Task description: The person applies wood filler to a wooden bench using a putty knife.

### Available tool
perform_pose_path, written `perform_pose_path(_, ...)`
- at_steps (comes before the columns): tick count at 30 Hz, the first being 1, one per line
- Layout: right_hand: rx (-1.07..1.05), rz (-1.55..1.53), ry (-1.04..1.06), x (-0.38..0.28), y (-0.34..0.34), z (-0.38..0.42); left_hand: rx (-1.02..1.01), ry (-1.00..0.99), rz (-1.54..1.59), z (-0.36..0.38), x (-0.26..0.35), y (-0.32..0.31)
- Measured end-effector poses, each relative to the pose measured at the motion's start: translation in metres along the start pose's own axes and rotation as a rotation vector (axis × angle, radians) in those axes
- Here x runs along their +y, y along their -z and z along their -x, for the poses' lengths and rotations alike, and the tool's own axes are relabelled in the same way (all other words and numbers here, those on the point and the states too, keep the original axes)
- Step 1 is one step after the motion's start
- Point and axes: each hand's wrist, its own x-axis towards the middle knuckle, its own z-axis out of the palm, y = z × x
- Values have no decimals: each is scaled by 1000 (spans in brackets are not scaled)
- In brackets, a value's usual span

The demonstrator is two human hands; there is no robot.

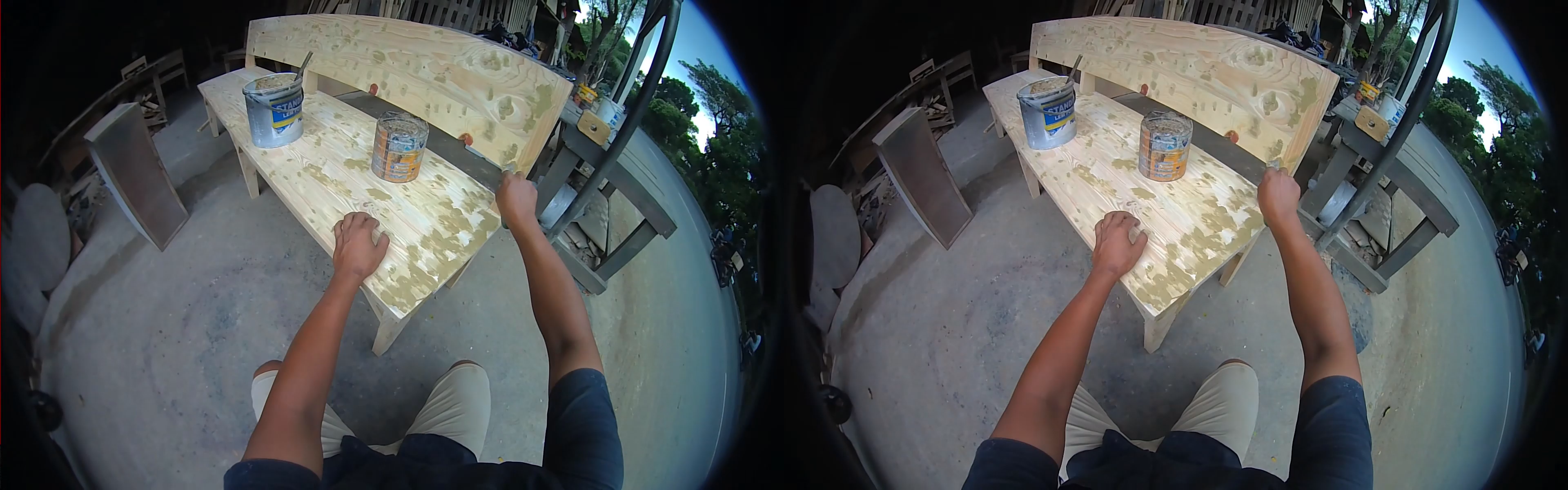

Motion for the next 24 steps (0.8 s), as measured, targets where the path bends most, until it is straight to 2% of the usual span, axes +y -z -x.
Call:
perform_pose_path(5, -139, 53, -6, 5, 13, -2, -2, 1, -5, -1, -1, -1)
perform_pose_path(8, -209, -32, 2, -4, 37, 24, 5, -1, -10, 0, -3, -3)
perform_pose_path(10, -186, -280, -10, -12, 55, 51, 16, 5, -12, 1, -3, -6)
perform_pose_path(11, -197, -283, -3, -11, 57, 63, 44, -12, -13, 1, -4, -8)
perform_pose_path(13, -508, -1018, -306, -11, 59, 89, 66, 6, -19, 3, -4, -5)
perform_pose_path(14, -535, -1021, -298, -17, 61, 107, 47, 5, -18, 1, -3, -3)
perform_pose_path(16, -475, -1477, -525, -26, 70, 148, 19, 26, -19, 3, -3, -1)
perform_pose_path(17, -495, -1477, -526, -33, 74, 164, 24, 23, -18, 2, -3, -1)
perform_pose_path(19, -433, -1677, -704, -49, 83, 194, 20, 32, -14, 1, -3, -4)
perform_pose_path(20, -424, -1682, -734, -54, 85, 205, 37, 23, -3, 1, -4, -5)
perform_pose_path(24, -503, -1689, -715, -66, 93, 232, 27, 40, -2, 2, -6, -5)
